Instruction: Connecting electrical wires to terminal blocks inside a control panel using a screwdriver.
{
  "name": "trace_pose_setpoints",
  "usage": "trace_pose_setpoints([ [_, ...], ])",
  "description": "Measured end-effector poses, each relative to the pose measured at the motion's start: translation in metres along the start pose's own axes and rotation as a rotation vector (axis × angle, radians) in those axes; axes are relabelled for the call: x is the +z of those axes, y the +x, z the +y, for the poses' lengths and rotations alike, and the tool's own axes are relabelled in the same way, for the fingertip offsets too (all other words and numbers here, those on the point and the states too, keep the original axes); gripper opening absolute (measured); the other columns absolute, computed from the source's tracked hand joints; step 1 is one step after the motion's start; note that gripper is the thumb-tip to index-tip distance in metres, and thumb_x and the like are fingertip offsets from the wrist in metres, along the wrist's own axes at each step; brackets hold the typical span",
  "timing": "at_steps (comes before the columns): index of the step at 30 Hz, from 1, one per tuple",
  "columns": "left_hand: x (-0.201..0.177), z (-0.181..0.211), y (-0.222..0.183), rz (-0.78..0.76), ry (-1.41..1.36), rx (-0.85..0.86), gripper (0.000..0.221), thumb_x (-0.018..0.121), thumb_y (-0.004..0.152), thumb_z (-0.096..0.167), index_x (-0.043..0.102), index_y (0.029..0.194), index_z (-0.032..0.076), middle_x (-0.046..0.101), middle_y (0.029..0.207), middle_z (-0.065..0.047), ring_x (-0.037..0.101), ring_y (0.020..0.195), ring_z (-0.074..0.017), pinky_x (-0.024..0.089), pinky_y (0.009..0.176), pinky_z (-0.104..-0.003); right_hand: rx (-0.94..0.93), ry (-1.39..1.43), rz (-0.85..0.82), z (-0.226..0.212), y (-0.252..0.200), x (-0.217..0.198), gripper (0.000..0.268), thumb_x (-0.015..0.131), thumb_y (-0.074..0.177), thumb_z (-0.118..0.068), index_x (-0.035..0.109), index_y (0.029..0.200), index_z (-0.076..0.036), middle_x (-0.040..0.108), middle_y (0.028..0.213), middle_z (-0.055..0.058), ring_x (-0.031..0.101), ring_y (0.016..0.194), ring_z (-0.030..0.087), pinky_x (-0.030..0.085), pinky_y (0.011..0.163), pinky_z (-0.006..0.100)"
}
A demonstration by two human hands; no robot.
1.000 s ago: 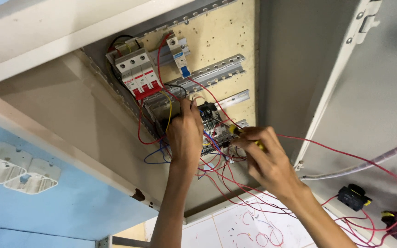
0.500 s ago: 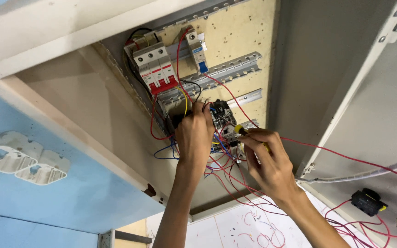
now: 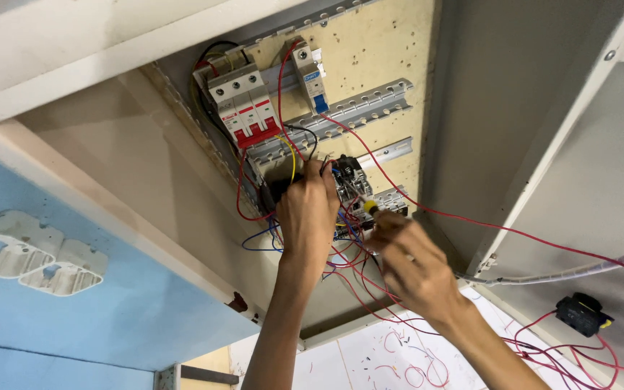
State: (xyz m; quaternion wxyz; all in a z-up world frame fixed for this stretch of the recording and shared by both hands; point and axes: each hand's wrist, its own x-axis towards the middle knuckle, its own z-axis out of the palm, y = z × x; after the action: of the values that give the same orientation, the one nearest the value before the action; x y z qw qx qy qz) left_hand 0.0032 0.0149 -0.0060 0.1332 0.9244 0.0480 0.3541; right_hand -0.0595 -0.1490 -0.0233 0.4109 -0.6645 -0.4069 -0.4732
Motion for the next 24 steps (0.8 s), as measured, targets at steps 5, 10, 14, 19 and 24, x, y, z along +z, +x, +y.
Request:
trace_pose_setpoints([
  [5,-0.010,0.003,-0.001,0.072,0.018,0.111,0.015,0.060,0.106,0.023,0.061,0.098,0.010,0.065,0.058,-0.015,0.066,0.050,-0.0380,0.045,0.037,-0.047,0.047,-0.090,-0.281,0.000,-0.023,0.014,0.015,0.051,0.104,-0.012,0.059,0.115,-0.007,0.054,0.120,0.021,0.051,0.110,0.042,0.046,0.094,0.047],
  [10,-0.013,-0.001,-0.002,0.056,0.018,0.121,0.015,0.059,0.105,0.024,0.062,0.098,0.011,0.066,0.060,-0.016,0.066,0.053,-0.0402,0.045,0.041,-0.050,0.344,-0.350,-0.210,-0.026,-0.021,0.026,0.047,0.048,0.107,-0.014,0.034,0.144,0.011,0.043,0.136,0.030,0.040,0.105,0.043,0.047,0.093,0.047],
  [14,-0.014,0.000,-0.001,0.015,0.016,0.092,0.014,0.058,0.105,0.025,0.062,0.101,0.012,0.067,0.062,-0.017,0.066,0.054,-0.0422,0.047,0.043,-0.052,0.315,-0.150,-0.151,-0.021,-0.016,0.018,0.042,0.049,0.089,0.011,0.052,0.130,0.000,0.040,0.101,0.016,0.040,0.082,0.032,0.040,0.073,0.043],
  [19,-0.016,-0.003,-0.004,0.007,0.030,0.125,0.016,0.058,0.106,0.024,0.062,0.100,0.010,0.067,0.059,-0.015,0.067,0.050,-0.0381,0.045,0.037,-0.048,0.153,-0.036,-0.103,-0.017,-0.018,0.021,0.048,0.042,0.074,0.022,0.074,0.093,-0.008,0.052,0.082,0.001,0.043,0.096,0.033,0.039,0.090,0.041],
  [24,-0.019,-0.004,-0.003,0.010,0.023,0.133,0.014,0.059,0.105,0.024,0.062,0.102,0.010,0.066,0.059,-0.017,0.066,0.053,-0.0417,0.048,0.043,-0.052,0.478,-0.209,-0.144,-0.038,-0.010,0.028,0.040,0.053,0.105,-0.015,0.045,0.142,-0.002,0.035,0.125,0.025,0.053,0.100,0.039,0.049,0.099,0.045],
])
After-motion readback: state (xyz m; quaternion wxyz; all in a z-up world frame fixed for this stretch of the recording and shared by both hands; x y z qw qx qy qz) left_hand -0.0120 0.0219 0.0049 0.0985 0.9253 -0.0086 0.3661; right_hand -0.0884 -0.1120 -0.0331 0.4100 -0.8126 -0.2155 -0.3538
